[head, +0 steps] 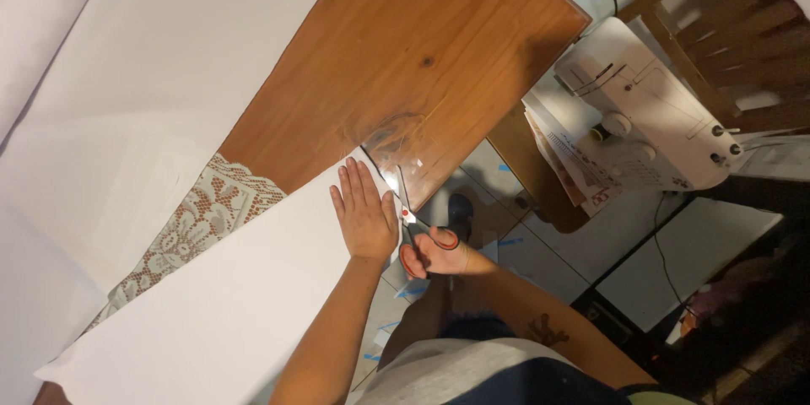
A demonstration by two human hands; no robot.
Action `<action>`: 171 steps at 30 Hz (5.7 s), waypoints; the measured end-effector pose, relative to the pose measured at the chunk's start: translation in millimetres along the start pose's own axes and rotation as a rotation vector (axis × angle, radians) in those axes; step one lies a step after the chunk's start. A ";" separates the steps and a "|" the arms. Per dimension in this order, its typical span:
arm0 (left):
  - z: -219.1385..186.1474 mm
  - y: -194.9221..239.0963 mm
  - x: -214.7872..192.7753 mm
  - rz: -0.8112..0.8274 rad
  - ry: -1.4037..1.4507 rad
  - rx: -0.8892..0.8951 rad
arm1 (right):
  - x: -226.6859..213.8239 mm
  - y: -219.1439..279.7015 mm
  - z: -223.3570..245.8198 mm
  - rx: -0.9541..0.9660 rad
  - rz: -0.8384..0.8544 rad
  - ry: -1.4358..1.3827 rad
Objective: Cutting and folding white fabric from a large roll using scissors on a workspace table.
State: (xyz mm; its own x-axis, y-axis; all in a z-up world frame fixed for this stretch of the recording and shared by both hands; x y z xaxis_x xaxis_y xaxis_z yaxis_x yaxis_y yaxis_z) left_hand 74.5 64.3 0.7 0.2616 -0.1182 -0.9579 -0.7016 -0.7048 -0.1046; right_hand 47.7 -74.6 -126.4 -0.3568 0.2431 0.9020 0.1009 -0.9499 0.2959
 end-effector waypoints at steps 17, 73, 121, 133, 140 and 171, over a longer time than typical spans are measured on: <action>-17.3 21.7 1.3 -0.010 0.016 0.137 | -53.1 5.8 -28.1 -0.046 -0.085 -0.020; 17.7 -208.2 8.4 -0.102 0.001 -0.253 | 21.8 -15.5 418.7 -1.249 -0.988 2.382; 485.5 299.4 -90.5 -0.621 1.308 -1.401 | 351.2 -197.5 -226.8 -0.160 0.180 2.175; 489.0 347.9 -152.7 -0.387 0.252 -1.361 | 285.1 -175.8 -26.7 -0.711 -0.711 2.110; 545.5 383.2 -83.5 -0.485 0.556 -1.302 | 205.4 -200.9 -8.5 -0.331 -0.896 1.933; 501.1 313.8 -109.1 -0.296 0.257 -1.132 | 157.1 -189.9 41.4 -0.268 -1.038 1.922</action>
State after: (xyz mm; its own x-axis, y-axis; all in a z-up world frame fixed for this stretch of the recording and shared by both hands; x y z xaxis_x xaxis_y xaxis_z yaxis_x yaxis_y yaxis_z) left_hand -506.3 206.5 -61.6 0.5298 0.1067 -0.8414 0.3559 -0.9284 0.1063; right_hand 11.0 152.1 -27.9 -0.4243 0.2643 -0.8661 -0.7120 -0.6883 0.1388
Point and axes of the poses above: each hand's wrist, its own y-axis away from the middle knuckle, its own x-axis out of the palm, z = x × y, the point moved 9 cm from there along -y, towards the middle knuckle, and after that the axes turned 11 degrees about -z, right-handed, at the moved point
